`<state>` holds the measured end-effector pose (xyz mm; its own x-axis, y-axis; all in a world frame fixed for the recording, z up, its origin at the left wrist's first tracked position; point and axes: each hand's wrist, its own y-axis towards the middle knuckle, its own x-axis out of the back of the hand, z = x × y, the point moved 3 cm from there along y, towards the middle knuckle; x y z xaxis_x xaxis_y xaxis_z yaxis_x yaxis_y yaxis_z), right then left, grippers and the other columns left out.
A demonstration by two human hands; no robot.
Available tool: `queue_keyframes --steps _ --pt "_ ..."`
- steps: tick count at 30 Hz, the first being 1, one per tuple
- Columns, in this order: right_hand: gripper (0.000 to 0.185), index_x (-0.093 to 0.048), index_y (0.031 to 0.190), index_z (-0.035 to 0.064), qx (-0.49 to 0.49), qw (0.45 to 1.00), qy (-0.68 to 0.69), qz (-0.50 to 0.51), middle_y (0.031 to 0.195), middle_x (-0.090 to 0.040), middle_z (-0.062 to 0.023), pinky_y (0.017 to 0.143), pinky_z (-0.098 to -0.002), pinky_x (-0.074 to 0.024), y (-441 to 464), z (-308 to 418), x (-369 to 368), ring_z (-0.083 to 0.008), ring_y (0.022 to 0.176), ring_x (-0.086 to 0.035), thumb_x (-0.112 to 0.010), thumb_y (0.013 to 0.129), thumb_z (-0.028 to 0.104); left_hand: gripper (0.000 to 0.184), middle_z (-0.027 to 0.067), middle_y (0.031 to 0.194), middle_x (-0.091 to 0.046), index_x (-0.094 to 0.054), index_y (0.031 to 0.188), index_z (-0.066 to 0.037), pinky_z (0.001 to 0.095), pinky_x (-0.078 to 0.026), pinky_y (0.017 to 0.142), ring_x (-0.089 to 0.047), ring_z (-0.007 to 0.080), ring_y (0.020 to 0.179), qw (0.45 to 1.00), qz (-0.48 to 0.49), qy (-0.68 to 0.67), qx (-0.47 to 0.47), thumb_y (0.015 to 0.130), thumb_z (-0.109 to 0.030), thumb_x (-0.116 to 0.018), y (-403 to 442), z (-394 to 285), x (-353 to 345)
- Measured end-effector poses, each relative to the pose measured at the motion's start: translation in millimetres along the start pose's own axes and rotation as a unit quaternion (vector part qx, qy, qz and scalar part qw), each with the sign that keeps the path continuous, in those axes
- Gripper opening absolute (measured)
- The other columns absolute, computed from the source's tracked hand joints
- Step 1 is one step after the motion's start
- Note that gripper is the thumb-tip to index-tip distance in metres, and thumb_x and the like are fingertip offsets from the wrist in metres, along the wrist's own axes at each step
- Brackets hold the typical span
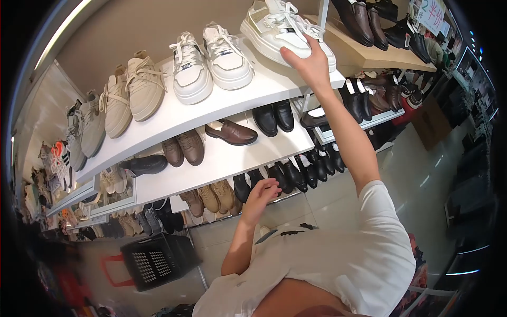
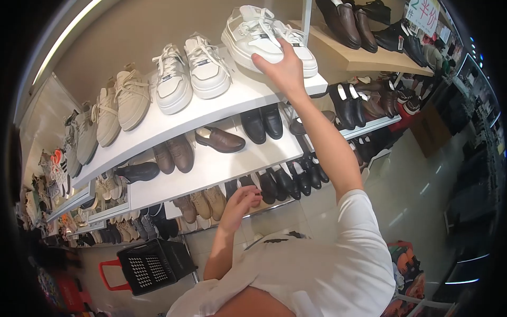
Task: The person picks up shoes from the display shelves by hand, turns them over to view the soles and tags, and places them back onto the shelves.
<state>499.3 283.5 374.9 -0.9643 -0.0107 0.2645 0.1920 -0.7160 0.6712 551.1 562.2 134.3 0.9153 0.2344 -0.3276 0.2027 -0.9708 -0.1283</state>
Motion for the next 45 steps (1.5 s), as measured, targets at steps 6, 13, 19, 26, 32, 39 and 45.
queue_keyframes --steps 6,13,19,26,32,39,45 --pt "0.077 -0.048 0.130 -0.0091 0.101 0.978 -0.172 0.052 0.126 -0.054 -0.0301 0.100 -0.0417 -0.0423 1.6 -30.8 -39.9 -0.0397 0.119 -0.053 -0.072 0.076 0.040 0.040 0.0143 0.123 -0.056 -0.050 0.128 0.002 0.0338 -0.047 0.093 -0.060 0.0232 0.108 0.997 -0.026 -0.041 0.068 0.097 -0.023 -0.056 -16.3 42.4 30.2" --pt "0.059 -0.056 0.123 -0.0066 0.144 0.969 -0.198 -0.019 0.127 -0.050 -0.0338 0.100 -0.0448 -0.0421 -9.2 -28.9 -42.0 -0.0461 0.118 -0.050 -0.071 0.079 0.030 0.041 0.0154 0.120 -0.057 -0.049 0.126 0.004 0.0368 -0.048 0.093 -0.059 0.0249 0.109 0.994 -0.038 -0.037 0.090 0.097 -0.023 -0.055 -32.6 53.4 40.4" --pt "0.054 -0.060 0.119 -0.0048 0.148 0.969 -0.191 -0.040 0.126 -0.052 -0.0294 0.098 -0.0438 -0.0436 -9.2 -27.9 -39.6 -0.0429 0.114 -0.053 -0.071 0.079 0.029 0.040 0.0138 0.119 -0.057 -0.051 0.125 0.002 0.0352 -0.048 0.091 -0.060 0.0242 0.107 0.995 -0.043 -0.029 0.080 0.097 -0.025 -0.057 -25.0 55.0 48.9" --pt "0.050 -0.061 0.110 -0.0047 0.261 0.953 -0.088 -0.125 0.119 -0.054 -0.0279 0.094 -0.0465 -0.0425 11.6 -40.0 25.6 -0.0419 0.112 -0.051 -0.072 0.079 0.033 0.035 0.0112 0.118 -0.057 -0.053 0.124 0.001 0.0326 -0.047 0.091 -0.060 0.0211 0.106 0.999 -0.034 0.012 0.024 0.093 -0.014 -0.061 -17.8 27.9 31.3" --pt "0.079 -0.051 0.127 -0.0052 0.029 0.976 -0.217 0.006 0.129 -0.048 -0.0289 0.098 -0.0465 -0.0426 25.9 -84.6 34.8 -0.0441 0.119 -0.048 -0.076 0.072 0.045 0.034 0.0117 0.111 -0.059 -0.058 0.110 0.001 0.0313 -0.047 0.088 -0.058 0.0220 0.102 0.885 -0.018 0.265 -0.382 0.078 0.001 -0.071 38.4 -139.2 -56.4" --pt "0.086 -0.047 0.132 -0.0059 0.010 0.988 -0.149 0.045 0.124 -0.054 -0.0304 0.097 -0.0430 -0.0451 29.4 -93.6 46.9 -0.0411 0.114 -0.056 -0.080 0.068 0.041 0.076 0.0245 0.138 -0.034 -0.048 0.131 -0.004 0.0470 -0.037 0.104 -0.038 0.0419 0.127 0.682 -0.208 0.549 -0.436 0.069 -0.028 -0.084 184.6 -217.9 -98.4" --pt "0.081 -0.043 0.125 -0.0087 0.009 0.987 -0.145 0.071 0.115 -0.049 -0.0370 0.091 -0.0491 -0.0470 39.5 -99.0 28.4 -0.0520 0.108 -0.052 -0.079 0.070 0.038 0.092 0.0357 0.141 -0.022 -0.040 0.137 0.004 0.0504 -0.032 0.108 -0.029 0.0522 0.130 0.686 -0.255 0.569 -0.375 0.067 -0.036 -0.084 239.3 -218.4 -104.3"
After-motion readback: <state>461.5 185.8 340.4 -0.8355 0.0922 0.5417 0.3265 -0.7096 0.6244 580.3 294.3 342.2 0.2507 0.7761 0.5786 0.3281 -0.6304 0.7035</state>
